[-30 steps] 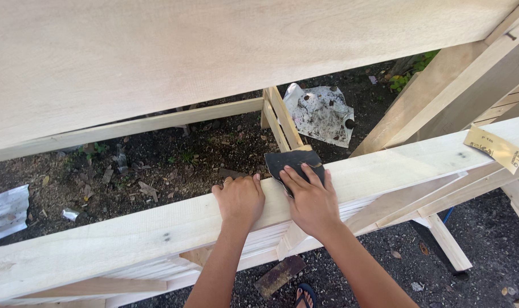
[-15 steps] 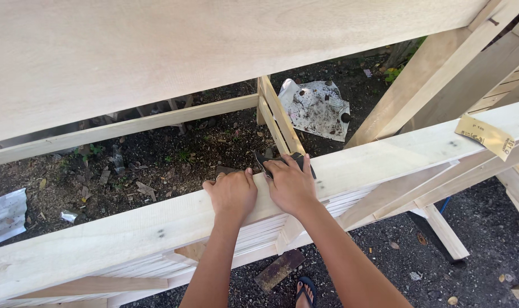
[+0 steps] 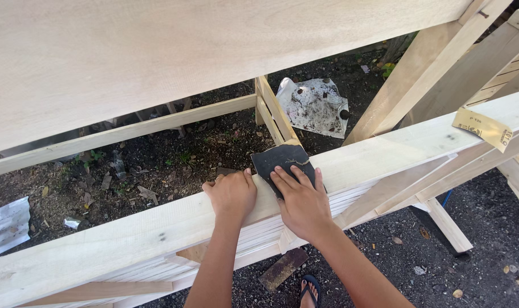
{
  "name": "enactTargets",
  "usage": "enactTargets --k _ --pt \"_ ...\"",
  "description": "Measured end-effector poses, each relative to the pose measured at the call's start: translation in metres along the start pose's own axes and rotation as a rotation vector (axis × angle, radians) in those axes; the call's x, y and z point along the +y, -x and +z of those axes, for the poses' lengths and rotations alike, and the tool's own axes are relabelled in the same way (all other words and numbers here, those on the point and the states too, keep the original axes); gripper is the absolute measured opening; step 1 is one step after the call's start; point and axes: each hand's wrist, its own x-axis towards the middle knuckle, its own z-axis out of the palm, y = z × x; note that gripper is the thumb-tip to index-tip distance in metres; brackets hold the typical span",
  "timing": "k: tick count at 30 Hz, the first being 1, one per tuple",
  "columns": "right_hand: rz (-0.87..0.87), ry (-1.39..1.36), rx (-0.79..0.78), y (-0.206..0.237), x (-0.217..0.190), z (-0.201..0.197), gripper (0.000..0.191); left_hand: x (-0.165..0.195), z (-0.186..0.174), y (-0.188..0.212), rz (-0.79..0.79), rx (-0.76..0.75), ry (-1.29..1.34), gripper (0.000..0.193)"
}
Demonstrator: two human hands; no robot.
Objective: The person sands the rails and slats of unfinished wooden furniture frames outdoors, rubbing sandpaper along the wood by hand. They switch between a black sanding pad and yellow sandpaper sheets, working along different sections of the frames.
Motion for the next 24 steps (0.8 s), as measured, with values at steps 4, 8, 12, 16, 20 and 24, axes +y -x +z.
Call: enactTargets --k 4,8,12,16,20,24 --pt "0.124 -0.004 -0.156 0.002 0.001 0.007 0.049 0.000 0.001 0.001 -0.005 0.004 -0.015 0.054" --pt "0.079 -0.018 -0.074 0.005 0.002 0.008 0.053 0.001 0.001 0.000 -0.015 -0.012 0.010 0.053" --pt "0.064 -0.031 -0.002 0.008 0.000 0.005 0.052 0.001 0.001 -0.001 -0.010 -0.006 0.001 0.054" --pt "0.184 0.025 -0.188 0.009 -0.003 0.003 0.051 0.001 0.000 0.000 -0.004 0.027 0.004 0.055" --pt "0.052 0.001 0.035 0.013 -0.005 -0.004 0.060 0.001 0.000 -0.001 0.000 0.011 -0.008 0.055" --pt "0.147 0.005 -0.109 0.005 -0.007 -0.014 0.057 0.003 -0.001 0.001 -0.020 -0.008 -0.015 0.054"
